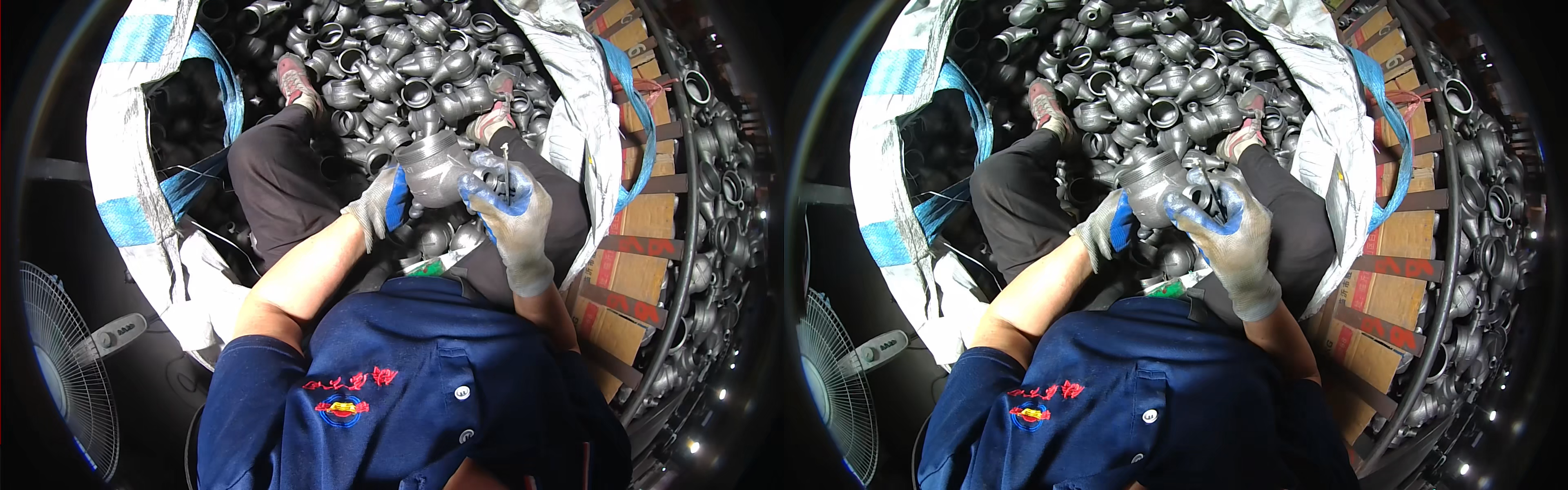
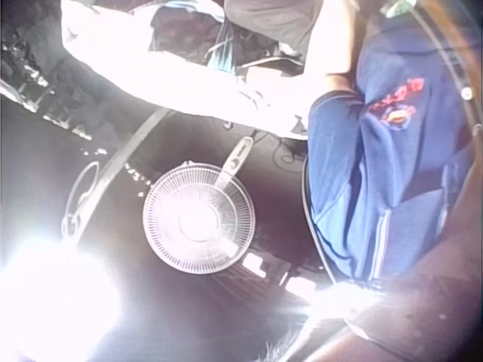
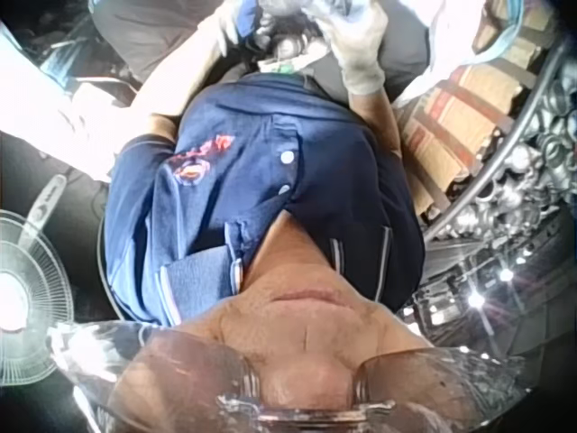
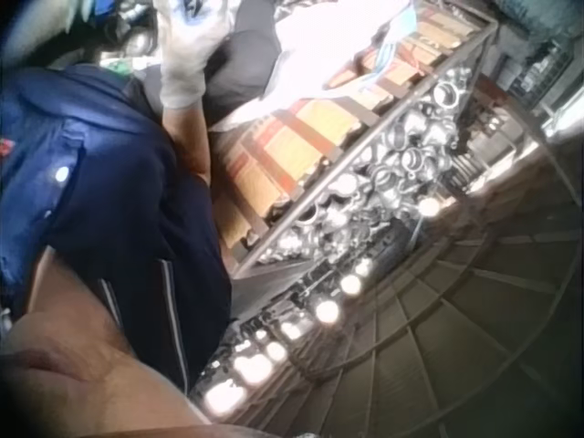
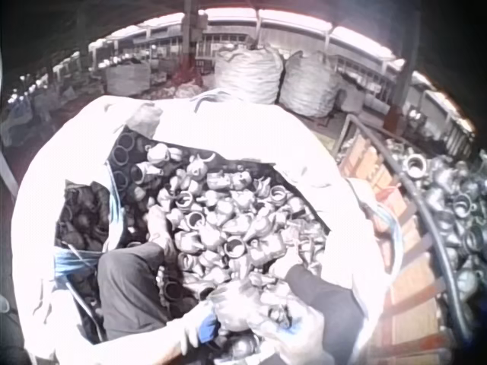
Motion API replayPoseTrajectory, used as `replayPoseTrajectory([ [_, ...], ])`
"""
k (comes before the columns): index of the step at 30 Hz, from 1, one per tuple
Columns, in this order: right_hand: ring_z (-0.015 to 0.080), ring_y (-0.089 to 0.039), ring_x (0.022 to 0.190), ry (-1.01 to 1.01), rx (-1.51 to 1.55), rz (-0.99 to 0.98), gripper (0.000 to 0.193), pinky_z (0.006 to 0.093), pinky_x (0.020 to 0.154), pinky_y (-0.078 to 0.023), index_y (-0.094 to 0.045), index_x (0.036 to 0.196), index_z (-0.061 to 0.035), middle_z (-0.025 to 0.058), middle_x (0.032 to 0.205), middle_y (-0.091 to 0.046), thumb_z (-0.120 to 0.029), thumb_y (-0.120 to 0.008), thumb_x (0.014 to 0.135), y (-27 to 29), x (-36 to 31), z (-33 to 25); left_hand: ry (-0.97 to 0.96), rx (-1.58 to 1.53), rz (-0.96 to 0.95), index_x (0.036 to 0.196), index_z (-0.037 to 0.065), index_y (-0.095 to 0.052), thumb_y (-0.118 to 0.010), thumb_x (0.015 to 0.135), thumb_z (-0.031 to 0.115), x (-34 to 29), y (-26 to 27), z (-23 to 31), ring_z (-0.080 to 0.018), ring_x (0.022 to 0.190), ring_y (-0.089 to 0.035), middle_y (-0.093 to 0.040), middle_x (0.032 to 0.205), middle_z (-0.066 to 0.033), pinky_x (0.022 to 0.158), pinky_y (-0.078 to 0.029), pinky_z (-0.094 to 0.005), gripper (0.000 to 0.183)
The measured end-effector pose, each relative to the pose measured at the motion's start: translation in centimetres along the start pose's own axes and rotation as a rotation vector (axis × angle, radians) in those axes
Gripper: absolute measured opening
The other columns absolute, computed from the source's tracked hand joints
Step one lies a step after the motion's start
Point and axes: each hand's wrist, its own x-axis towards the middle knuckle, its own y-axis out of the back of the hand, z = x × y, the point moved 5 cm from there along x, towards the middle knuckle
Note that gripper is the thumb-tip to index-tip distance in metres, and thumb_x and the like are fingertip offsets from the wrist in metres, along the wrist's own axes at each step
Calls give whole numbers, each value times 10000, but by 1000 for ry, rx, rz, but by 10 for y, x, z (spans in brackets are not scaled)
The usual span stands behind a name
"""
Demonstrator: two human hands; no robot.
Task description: Manually deburring and inspecting metal castings using a handheld scraper while sitting at a bulk storage bag.
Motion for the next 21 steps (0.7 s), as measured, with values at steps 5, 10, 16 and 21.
replayPoseTrajectory([
  [5, 46, -519, 722, 165, -118, -9, 270, 206, 638, -465, -636, 998, 27, 34, 838, -625, -42, -753, 765, -1, 0, -6, 59, -194, -22, 1272, 54, -509, -542, 918, 134, 3, -5, 0, -135, 1085, -553, -575, 1206, -78, 932, -458, -288, 365],
  [10, 74, -578, 818, 53, 97, 37, 355, 229, 720, -506, -590, 1085, 24, 57, 930, -644, -14, -740, 765, -1, 3, 13, -135, 99, 59, 1095, 83, -593, -539, 915, 148, -2, -3, 17, -57, 747, -531, -605, 844, 20, 622, -425, -224, 199],
  [16, 252, -663, 858, 129, -249, -86, 409, 350, 759, -510, -619, 1085, -58, 140, 933, -670, -304, -727, 777, 13, 12, 4, -577, 1055, -94, 1101, 81, -614, -520, 860, 77, -1, -38, 77, -309, 1079, -569, -609, 1125, -137, 933, -447, -365, 258],
  [21, 329, -642, 859, 46, -574, -206, 409, 395, 756, -505, -629, 1093, -62, 170, 912, -656, -344, -696, 804, 33, 21, -4, -592, 1003, -6, 1020, 63, -590, -561, 824, 233, 4, -50, 82, -249, 845, -581, -602, 914, -83, 735, -462, -344, 261],
])
